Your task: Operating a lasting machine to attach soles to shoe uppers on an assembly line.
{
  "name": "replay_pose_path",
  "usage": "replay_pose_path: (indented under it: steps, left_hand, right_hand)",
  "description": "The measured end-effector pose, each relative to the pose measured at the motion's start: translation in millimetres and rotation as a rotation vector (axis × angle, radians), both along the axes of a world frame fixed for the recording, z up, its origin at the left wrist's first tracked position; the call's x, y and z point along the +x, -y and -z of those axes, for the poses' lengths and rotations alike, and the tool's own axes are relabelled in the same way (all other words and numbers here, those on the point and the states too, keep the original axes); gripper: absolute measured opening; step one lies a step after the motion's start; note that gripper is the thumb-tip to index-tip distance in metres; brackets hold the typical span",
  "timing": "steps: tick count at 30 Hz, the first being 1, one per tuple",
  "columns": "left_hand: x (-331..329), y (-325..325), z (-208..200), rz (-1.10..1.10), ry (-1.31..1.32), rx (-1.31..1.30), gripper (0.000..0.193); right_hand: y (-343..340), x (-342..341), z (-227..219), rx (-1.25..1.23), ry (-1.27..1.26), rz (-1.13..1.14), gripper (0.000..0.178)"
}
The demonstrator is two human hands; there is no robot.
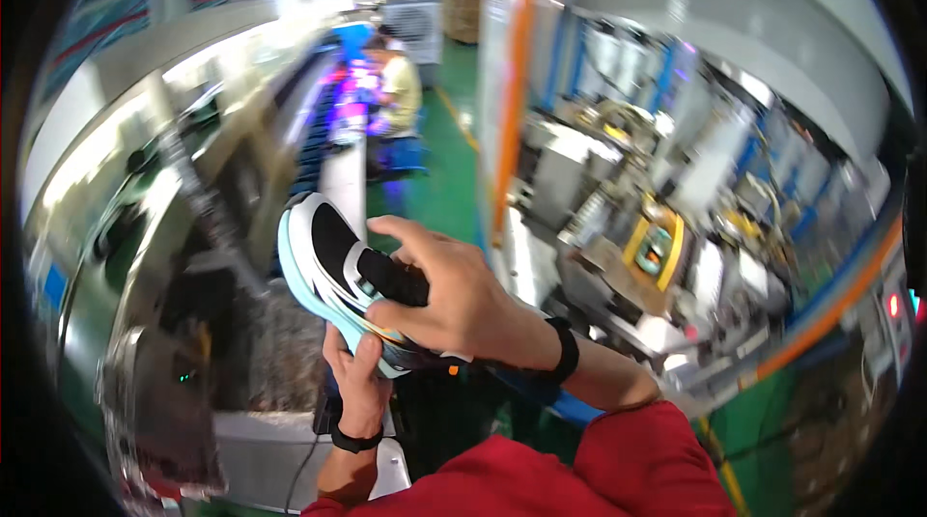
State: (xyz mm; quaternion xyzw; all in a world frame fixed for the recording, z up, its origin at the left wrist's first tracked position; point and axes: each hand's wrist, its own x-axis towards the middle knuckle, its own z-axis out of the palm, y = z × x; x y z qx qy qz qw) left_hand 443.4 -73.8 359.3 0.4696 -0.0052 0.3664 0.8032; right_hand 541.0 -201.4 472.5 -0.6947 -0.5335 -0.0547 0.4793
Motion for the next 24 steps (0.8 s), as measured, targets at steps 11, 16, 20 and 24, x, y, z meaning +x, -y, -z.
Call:
replay_pose_path:
  steps: [11,16,20,24]
  left_hand:
    - [185.8,270.0,41.0,0.886,-0.436,0.373,0.051]
    - [312.6,359.7,101.6,1.030,-0.579,0.387,0.047]
    - [433.4,430.2,161.6,0.716,-0.532,0.790,0.054]
    - [510.9,478.4,206.8,0.486,-0.625,1.057,0.093]
  right_hand:
    - [320.1,68.3,151.8,0.529,-0.578,0.848,0.061]
    - [423.6,64.4,165.6,0.738,-0.679,1.101,0.054]
    - [466.3,53.6,172.5,0.741,-0.539,1.418,0.050]
    - [483.7,38.2,166.1,0.737,-0.514,1.603,0.054]
